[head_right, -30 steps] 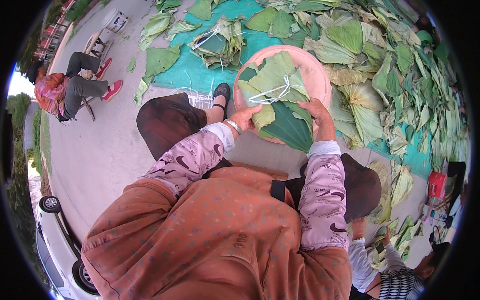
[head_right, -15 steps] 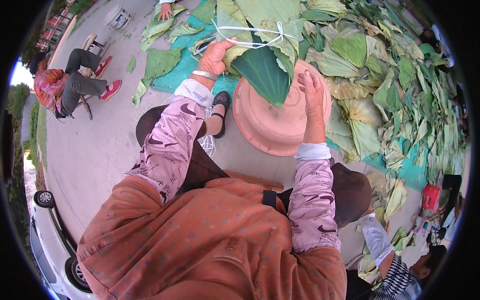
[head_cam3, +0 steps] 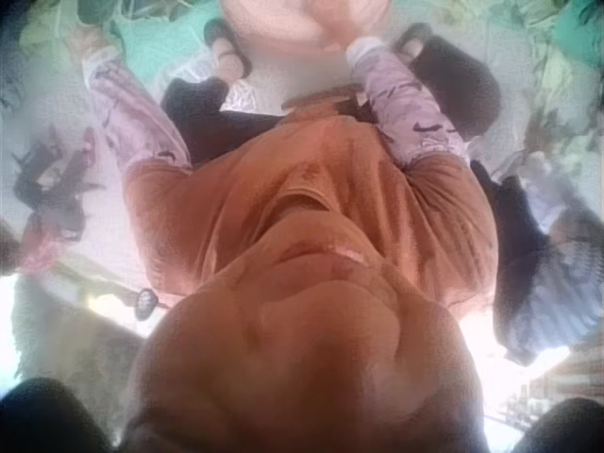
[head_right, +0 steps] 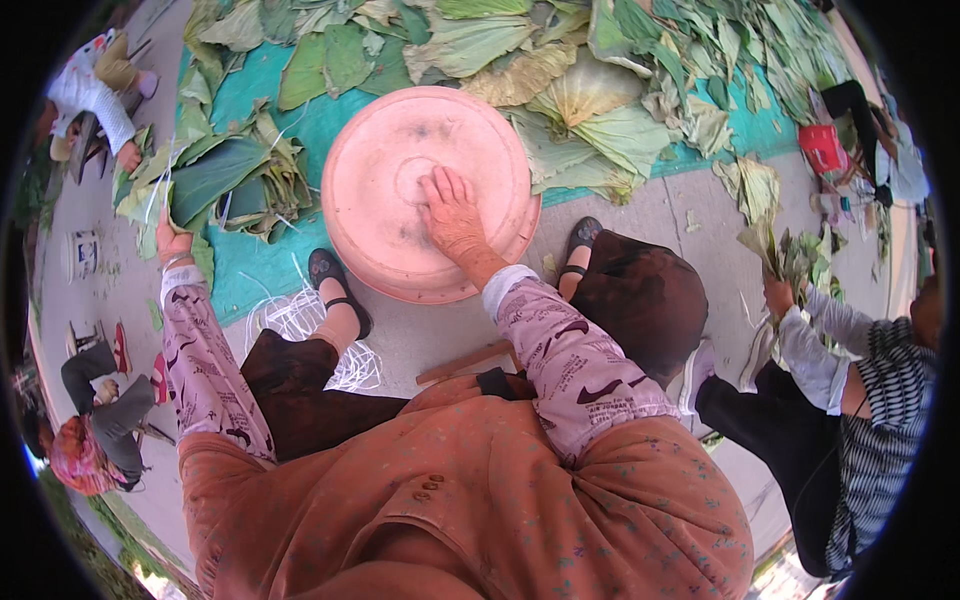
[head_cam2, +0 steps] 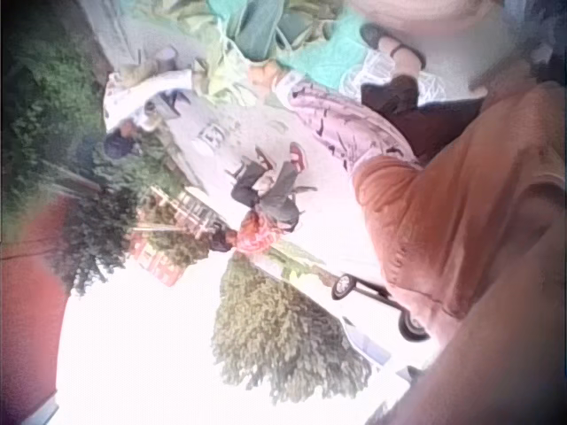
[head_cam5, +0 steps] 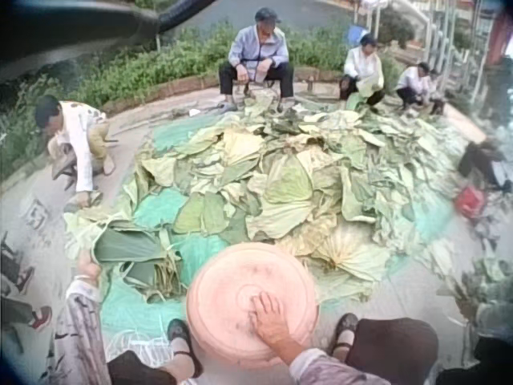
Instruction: The person sits on a low stool and assembles a craft item using large green leaves and white string. They place a leaf inside a pink plastic basin, secure it with string, and then repeatedly pull and tie white string strands around the basin to form a net-like structure.
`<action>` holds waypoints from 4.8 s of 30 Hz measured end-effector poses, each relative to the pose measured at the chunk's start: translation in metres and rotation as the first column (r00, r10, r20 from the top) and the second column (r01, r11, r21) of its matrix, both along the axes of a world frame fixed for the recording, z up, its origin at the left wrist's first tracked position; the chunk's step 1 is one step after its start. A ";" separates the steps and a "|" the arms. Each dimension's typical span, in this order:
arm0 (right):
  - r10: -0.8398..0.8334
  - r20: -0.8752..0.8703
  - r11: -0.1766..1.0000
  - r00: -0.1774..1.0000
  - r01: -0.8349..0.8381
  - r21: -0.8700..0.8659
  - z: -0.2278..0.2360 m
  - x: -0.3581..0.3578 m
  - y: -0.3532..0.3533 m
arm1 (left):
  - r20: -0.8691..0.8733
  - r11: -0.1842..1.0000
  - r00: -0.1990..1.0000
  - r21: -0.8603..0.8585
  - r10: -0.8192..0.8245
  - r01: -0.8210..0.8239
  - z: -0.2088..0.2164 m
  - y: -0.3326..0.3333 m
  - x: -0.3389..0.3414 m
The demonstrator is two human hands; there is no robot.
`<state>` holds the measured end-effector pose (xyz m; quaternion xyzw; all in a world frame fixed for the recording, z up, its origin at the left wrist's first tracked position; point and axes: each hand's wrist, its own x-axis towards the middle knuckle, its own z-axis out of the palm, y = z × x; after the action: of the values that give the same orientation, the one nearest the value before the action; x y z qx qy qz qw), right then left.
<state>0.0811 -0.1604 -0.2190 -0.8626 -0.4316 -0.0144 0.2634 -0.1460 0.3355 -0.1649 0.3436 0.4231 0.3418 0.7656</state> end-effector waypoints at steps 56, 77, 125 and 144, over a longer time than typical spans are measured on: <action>-0.235 -0.857 0.926 0.459 0.375 -0.054 0.135 0.427 -0.027 | -0.870 -0.005 0.371 0.391 0.324 0.920 -0.075 -0.408 0.178; -0.813 -0.170 0.580 0.557 0.751 -0.314 -0.065 0.437 -0.269 | -0.915 0.012 0.286 0.302 0.284 0.953 -0.069 -0.413 0.187; 0.137 0.023 0.828 0.990 -0.127 0.546 0.074 0.432 -0.067 | -0.891 -0.073 0.374 0.368 0.258 0.927 -0.058 -0.433 0.203; -0.566 -0.803 0.205 -0.188 0.911 -0.358 -0.092 -0.128 -0.476 | -0.814 -0.259 0.451 0.376 0.367 0.890 -0.064 -0.426 0.178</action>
<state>-0.0469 -0.6365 -0.3112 -0.7475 0.3859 0.1670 0.5143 0.0317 -0.0909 -0.2291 0.9845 0.1564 0.0799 0.0013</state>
